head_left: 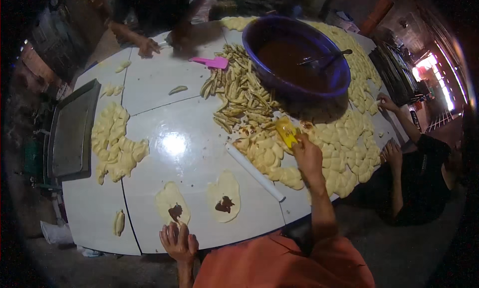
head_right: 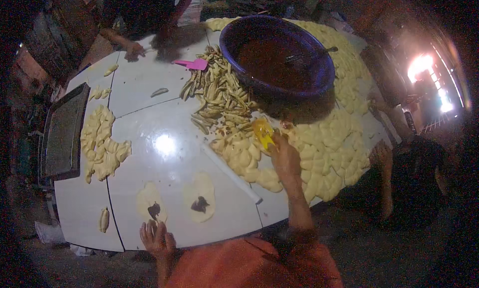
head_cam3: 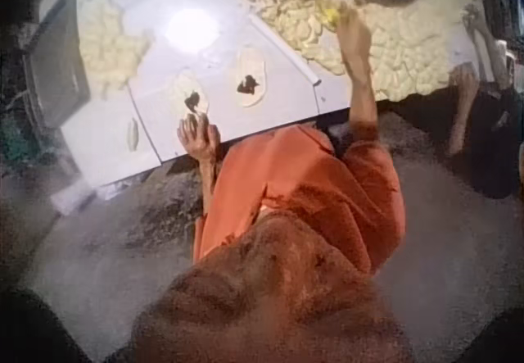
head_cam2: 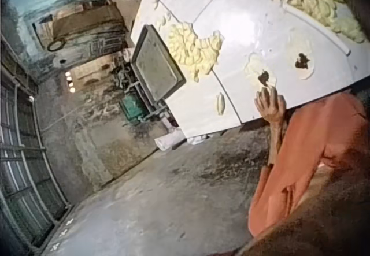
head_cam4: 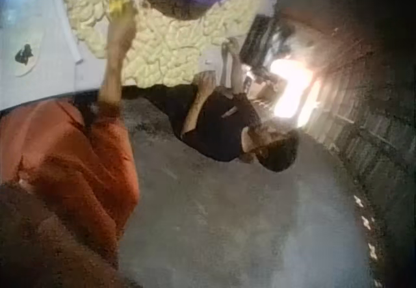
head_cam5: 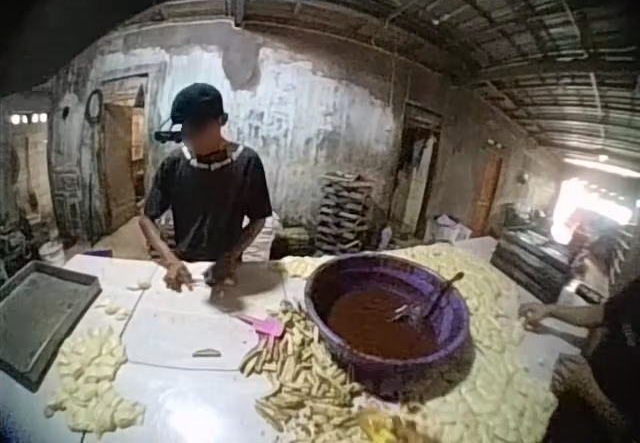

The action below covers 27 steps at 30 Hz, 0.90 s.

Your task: The person prepares filled dough pieces by flattening small balls of dough with a rolling pin, applying a dark chocolate or bean filling with a brush and spoon, rolling the dough over the filling into a cylinder, and placing the finished pieces onto a metal tray.

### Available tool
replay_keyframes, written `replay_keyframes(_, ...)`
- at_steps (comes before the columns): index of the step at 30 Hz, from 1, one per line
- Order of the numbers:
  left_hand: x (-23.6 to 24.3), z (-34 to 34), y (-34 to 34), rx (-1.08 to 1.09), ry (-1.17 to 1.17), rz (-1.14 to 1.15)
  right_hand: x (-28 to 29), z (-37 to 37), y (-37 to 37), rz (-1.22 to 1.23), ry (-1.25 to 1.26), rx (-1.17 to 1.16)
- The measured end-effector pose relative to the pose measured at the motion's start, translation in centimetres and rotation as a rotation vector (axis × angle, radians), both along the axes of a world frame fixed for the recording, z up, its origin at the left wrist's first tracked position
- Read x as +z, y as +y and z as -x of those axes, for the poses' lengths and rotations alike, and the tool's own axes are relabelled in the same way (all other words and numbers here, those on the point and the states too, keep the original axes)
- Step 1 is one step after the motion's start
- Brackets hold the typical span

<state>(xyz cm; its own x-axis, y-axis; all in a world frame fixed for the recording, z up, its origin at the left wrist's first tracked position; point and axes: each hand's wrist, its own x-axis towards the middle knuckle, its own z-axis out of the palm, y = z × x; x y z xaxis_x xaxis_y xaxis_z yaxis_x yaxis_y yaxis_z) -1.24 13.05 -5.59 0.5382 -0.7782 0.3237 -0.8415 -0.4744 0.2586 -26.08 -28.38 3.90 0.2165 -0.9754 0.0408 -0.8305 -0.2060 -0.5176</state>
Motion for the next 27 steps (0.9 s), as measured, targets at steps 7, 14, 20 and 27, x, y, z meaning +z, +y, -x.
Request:
replay_keyframes(7,0.3,0.0,0.3,-0.003,0.011,-0.002,1.4,-2.6,0.4,0.305,0.092,0.045)
replay_keyframes(14,0.9,0.2,0.1,0.035,0.03,-0.058,0.5,-7.0,-7.3,0.232,0.332,0.472)
replay_keyframes(20,0.9,0.2,-0.1,0.044,0.042,-0.013,0.4,-6.9,-9.8,-0.047,0.454,0.537)
replay_keyframes(27,0.0,0.2,0.3,0.046,0.026,-0.016,0.2,-7.6,-11.8,0.043,0.354,0.756)
